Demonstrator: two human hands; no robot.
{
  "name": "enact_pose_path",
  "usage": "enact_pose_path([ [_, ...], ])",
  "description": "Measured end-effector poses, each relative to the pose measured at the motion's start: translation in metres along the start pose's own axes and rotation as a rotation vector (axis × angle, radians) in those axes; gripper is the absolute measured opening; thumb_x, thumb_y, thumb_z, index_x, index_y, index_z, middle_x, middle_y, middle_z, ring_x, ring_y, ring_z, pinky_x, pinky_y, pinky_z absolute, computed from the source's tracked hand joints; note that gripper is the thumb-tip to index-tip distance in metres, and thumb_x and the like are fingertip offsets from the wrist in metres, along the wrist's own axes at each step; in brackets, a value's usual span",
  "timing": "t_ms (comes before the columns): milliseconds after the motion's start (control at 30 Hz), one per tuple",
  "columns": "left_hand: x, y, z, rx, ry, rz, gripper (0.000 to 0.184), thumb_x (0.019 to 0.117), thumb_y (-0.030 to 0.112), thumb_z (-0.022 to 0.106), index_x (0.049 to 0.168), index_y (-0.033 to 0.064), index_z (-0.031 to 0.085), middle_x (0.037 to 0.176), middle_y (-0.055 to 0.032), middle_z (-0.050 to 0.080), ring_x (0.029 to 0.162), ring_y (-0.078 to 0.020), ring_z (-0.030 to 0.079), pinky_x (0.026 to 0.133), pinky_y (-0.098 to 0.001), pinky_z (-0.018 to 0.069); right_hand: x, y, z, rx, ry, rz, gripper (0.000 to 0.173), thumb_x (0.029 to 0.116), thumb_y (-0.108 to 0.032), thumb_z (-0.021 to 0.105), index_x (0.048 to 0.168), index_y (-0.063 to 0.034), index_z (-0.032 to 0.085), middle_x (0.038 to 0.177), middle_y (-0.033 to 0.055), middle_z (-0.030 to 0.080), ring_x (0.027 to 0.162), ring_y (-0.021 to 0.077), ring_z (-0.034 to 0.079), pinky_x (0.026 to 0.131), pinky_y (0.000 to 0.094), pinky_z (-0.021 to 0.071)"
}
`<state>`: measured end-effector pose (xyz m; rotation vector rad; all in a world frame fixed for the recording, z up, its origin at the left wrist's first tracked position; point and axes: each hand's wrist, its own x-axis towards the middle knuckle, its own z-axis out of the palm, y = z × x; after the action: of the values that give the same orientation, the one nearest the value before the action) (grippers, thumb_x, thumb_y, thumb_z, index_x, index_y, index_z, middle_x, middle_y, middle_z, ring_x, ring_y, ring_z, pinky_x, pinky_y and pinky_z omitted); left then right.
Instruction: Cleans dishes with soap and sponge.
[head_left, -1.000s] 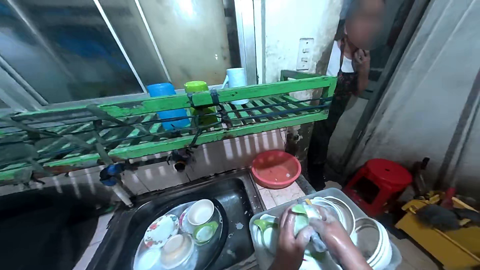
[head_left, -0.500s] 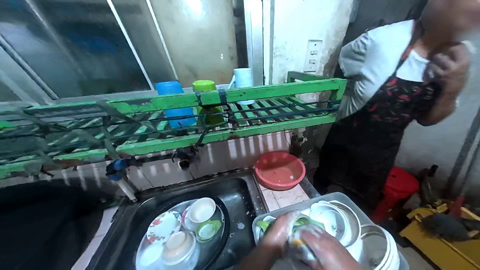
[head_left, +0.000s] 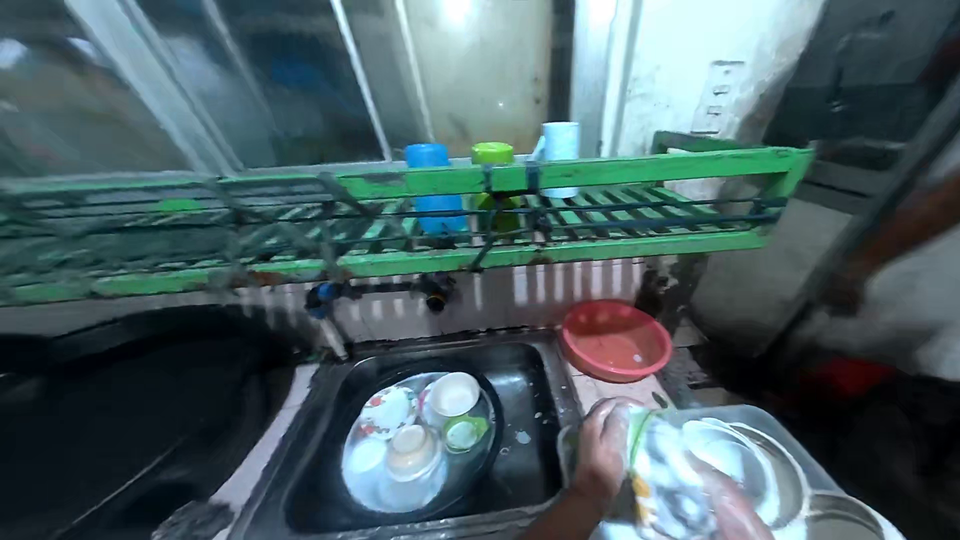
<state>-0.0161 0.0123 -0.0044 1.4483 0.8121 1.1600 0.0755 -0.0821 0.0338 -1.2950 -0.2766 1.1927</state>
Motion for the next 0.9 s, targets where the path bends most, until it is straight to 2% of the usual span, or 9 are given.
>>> enact_pose_path([
  [100,0.010,-0.018,-0.053,-0.117,0.306,-0.124,0.037,0.1096,0.015,0.037,0.127,-0.0048,0.062,0.125,-0.0197,0.065,0.115,-0.0216,0.063,0.103,-0.0394,0.0505,0.008,0.004,-0.026,-0.093,-0.048,-0.133,0.029,0.1106,-0.020,0.030,0.118,-0.0087,0.056,0.076,-0.0033,0.067,0.063,0.0059,0.066,0.058,0.0272,0.0588],
  [200,0.015,-0.055,-0.150,-0.053,0.618,-0.183,0.043,0.1118,0.025,0.033,0.142,-0.0014,0.050,0.132,-0.0221,0.060,0.118,-0.0275,0.061,0.101,-0.0464,0.0518,0.016,0.000,-0.068,-0.438,0.048,-0.309,0.050,0.1028,-0.009,0.038,0.151,0.0014,0.034,0.115,0.0081,0.060,0.091,0.0053,0.063,0.080,0.0293,0.0567],
  [267,0.018,-0.078,-0.205,-0.018,0.845,-0.275,0.047,0.1120,0.029,0.033,0.141,-0.0033,0.050,0.127,-0.0258,0.060,0.111,-0.0332,0.062,0.093,-0.0530,0.0532,0.015,0.001,-0.093,-0.559,0.117,-0.386,0.060,0.0958,-0.004,0.050,0.152,0.0062,0.032,0.134,0.0203,0.054,0.109,0.0118,0.060,0.093,0.0323,0.0537],
  [367,0.030,-0.087,-0.232,0.044,0.969,-0.389,0.038,0.1096,0.021,0.037,0.129,-0.0060,0.054,0.117,-0.0243,0.058,0.100,-0.0325,0.058,0.085,-0.0523,0.0503,0.013,0.014,-0.121,-0.660,0.192,-0.512,0.064,0.0904,-0.005,0.060,0.148,0.0108,0.037,0.139,0.0289,0.052,0.122,0.0221,0.058,0.103,0.0386,0.0499],
  [500,0.025,-0.039,-0.146,0.255,0.465,-0.195,0.047,0.1093,0.014,0.038,0.152,-0.0064,0.036,0.153,-0.0274,0.042,0.141,-0.0339,0.045,0.117,-0.0484,0.0386,0.014,0.027,-0.122,-0.799,0.194,-0.668,0.061,0.0843,-0.009,0.070,0.136,0.0146,0.049,0.132,0.0332,0.057,0.121,0.0321,0.059,0.105,0.0454,0.0488],
  [633,-0.025,-0.024,-0.008,0.420,-0.288,0.114,0.033,0.1034,0.010,0.050,0.127,-0.0068,0.066,0.129,-0.0227,0.067,0.124,-0.0302,0.063,0.111,-0.0426,0.0473,0.020,0.035,-0.119,-0.807,0.217,-0.658,0.066,0.0845,-0.011,0.073,0.139,0.0159,0.046,0.137,0.0357,0.053,0.126,0.0358,0.057,0.108,0.0461,0.0462],
  [733,-0.043,-0.021,0.056,0.719,-0.853,-0.191,0.044,0.1074,0.031,0.048,0.129,-0.0035,0.065,0.134,-0.0245,0.062,0.131,-0.0377,0.057,0.112,-0.0540,0.0424,0.023,0.037,-0.120,-0.748,0.235,-0.642,0.069,0.0825,-0.009,0.074,0.140,0.0142,0.044,0.135,0.0322,0.056,0.124,0.0306,0.059,0.107,0.0426,0.0480],
  [833,-0.035,-0.039,0.076,1.028,-0.893,-0.309,0.059,0.1026,0.048,0.049,0.133,-0.0009,0.063,0.147,-0.0246,0.053,0.144,-0.0439,0.039,0.118,-0.0631,0.0297,0.021,0.037,-0.119,-0.755,0.247,-0.635,0.067,0.0839,-0.013,0.077,0.139,0.0121,0.047,0.134,0.0306,0.058,0.122,0.0313,0.060,0.105,0.0440,0.0495],
  [900,-0.035,-0.036,0.073,1.109,-0.969,-0.272,0.044,0.1044,0.028,0.052,0.134,-0.0026,0.061,0.144,-0.0257,0.054,0.141,-0.0452,0.042,0.119,-0.0673,0.0213,0.020,0.036,-0.118,-0.797,0.237,-0.645,0.066,0.0846,-0.013,0.076,0.138,0.0126,0.048,0.134,0.0322,0.057,0.123,0.0346,0.060,0.106,0.0467,0.0489],
])
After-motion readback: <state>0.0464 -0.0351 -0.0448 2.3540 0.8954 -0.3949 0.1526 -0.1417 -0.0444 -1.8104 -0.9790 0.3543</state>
